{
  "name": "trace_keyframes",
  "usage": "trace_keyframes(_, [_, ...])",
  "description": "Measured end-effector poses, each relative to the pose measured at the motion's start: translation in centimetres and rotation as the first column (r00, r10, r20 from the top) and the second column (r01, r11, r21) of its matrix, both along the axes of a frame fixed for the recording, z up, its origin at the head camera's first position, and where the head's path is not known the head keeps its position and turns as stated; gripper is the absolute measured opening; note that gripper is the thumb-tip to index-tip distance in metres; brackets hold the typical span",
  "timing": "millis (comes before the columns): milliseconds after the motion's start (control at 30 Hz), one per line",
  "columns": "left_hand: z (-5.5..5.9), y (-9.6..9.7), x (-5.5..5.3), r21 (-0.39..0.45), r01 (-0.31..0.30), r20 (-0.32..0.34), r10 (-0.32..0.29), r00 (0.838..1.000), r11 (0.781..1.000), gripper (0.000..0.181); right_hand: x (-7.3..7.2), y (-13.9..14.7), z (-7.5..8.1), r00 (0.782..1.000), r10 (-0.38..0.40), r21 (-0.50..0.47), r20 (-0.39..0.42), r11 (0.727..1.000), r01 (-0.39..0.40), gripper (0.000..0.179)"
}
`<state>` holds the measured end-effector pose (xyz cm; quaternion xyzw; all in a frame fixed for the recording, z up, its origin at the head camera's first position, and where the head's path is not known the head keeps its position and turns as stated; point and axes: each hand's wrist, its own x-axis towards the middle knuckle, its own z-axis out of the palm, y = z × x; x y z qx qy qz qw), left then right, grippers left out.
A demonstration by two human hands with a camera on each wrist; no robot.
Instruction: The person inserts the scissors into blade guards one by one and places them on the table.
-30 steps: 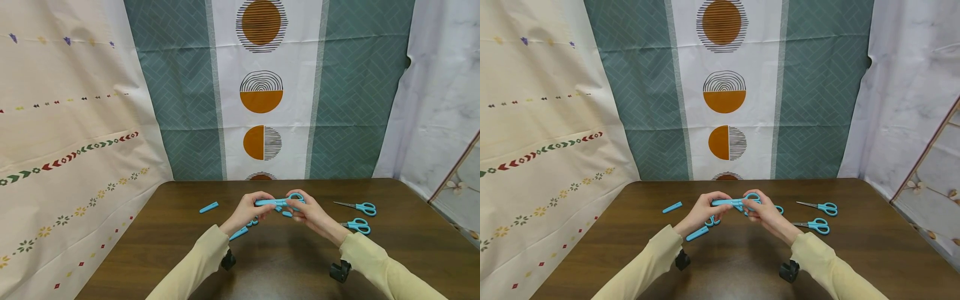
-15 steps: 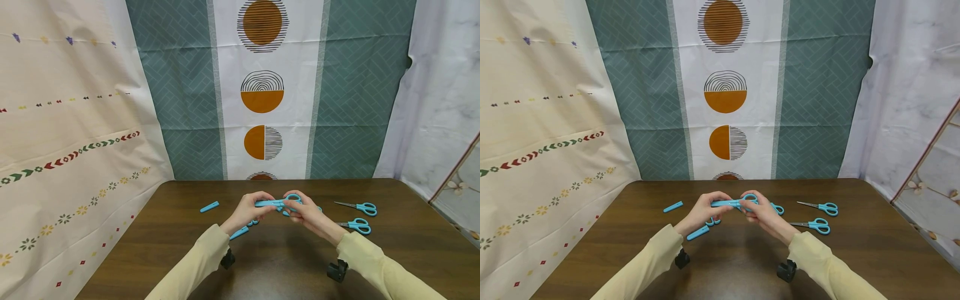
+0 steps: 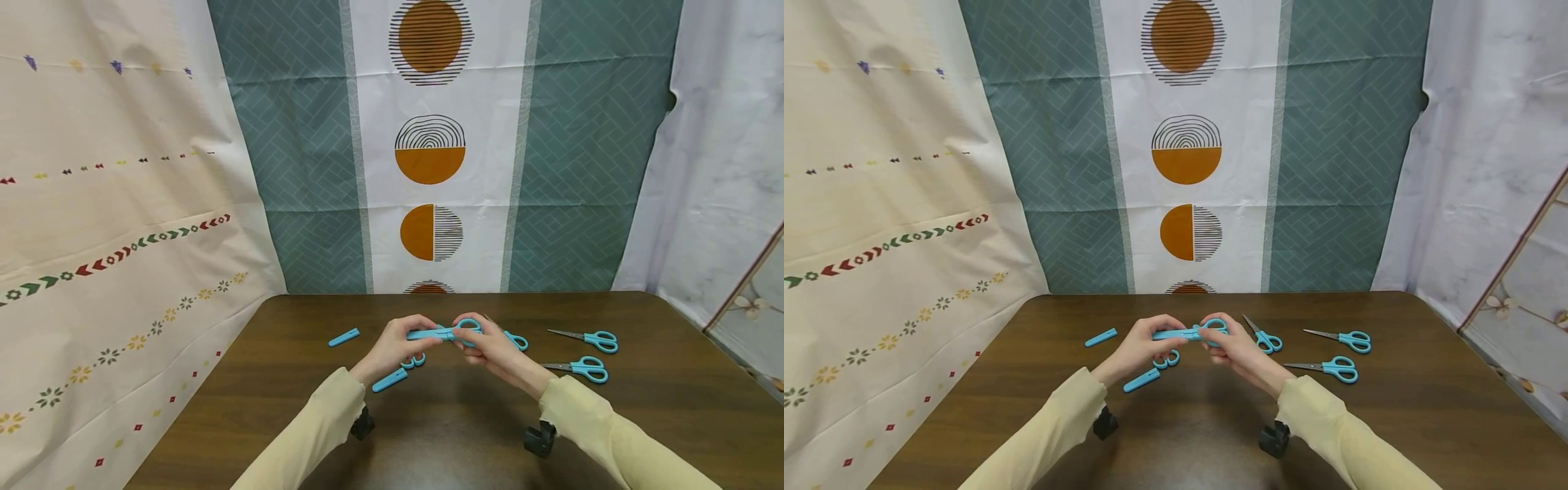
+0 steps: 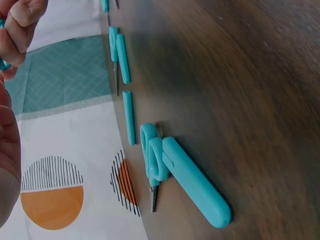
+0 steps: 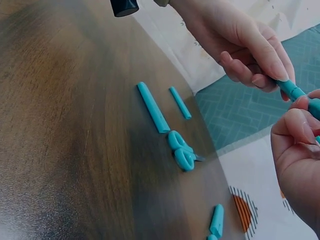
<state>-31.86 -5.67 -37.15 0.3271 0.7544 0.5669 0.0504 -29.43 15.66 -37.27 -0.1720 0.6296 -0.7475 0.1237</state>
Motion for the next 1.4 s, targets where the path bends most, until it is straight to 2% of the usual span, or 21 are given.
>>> trace_keyframes(67, [0.0, -0.2, 0.1, -0.013, 0.003, 0.006, -0.003, 1.000, 1.000, 0.023, -0.1, -0.2, -0.1, 1.000, 0.005, -0.001, 0.009, 1.000, -0.005, 0.035])
trace_keyframes(333, [1.5, -1.1, 1.7, -0.004, 0.046, 0.002, -0.046, 0.999, 0.999, 0.019, -0.4, -0.7, -0.3, 0.998, 0.058, 0.001, 0.038, 0.998, -0.058, 0.039])
trace_keyframes(533, [1.3, -1.6, 1.8, 0.004, 0.058, -0.034, -0.057, 0.998, 0.998, 0.018, -0.4, -0.8, -0.1, 0.994, 0.100, 0.025, 0.039, 0.995, -0.101, 0.045])
trace_keyframes(767, [0.9, -2.1, 1.5, -0.003, 0.052, -0.060, -0.052, 0.997, 0.999, 0.017, -0.5, -0.7, 0.0, 0.989, 0.136, 0.018, 0.061, 0.990, -0.137, 0.041])
trace_keyframes(967, [0.8, -2.7, 1.5, -0.009, 0.023, -0.049, -0.024, 0.999, 1.000, 0.018, -0.6, 0.0, -0.2, 0.992, 0.097, 0.020, 0.085, 0.995, -0.099, 0.048])
trace_keyframes(1233, [0.6, -3.8, 1.5, -0.026, -0.013, -0.100, 0.010, 0.995, 1.000, 0.018, -0.7, 0.7, -0.4, 0.992, 0.082, 0.002, 0.091, 0.997, -0.083, 0.052])
trace_keyframes(1400, [0.4, -4.5, 1.4, -0.029, -0.034, -0.074, 0.032, 0.997, 0.999, 0.018, -0.7, 1.2, -0.5, 0.994, 0.065, 0.008, 0.089, 0.998, -0.066, 0.049])
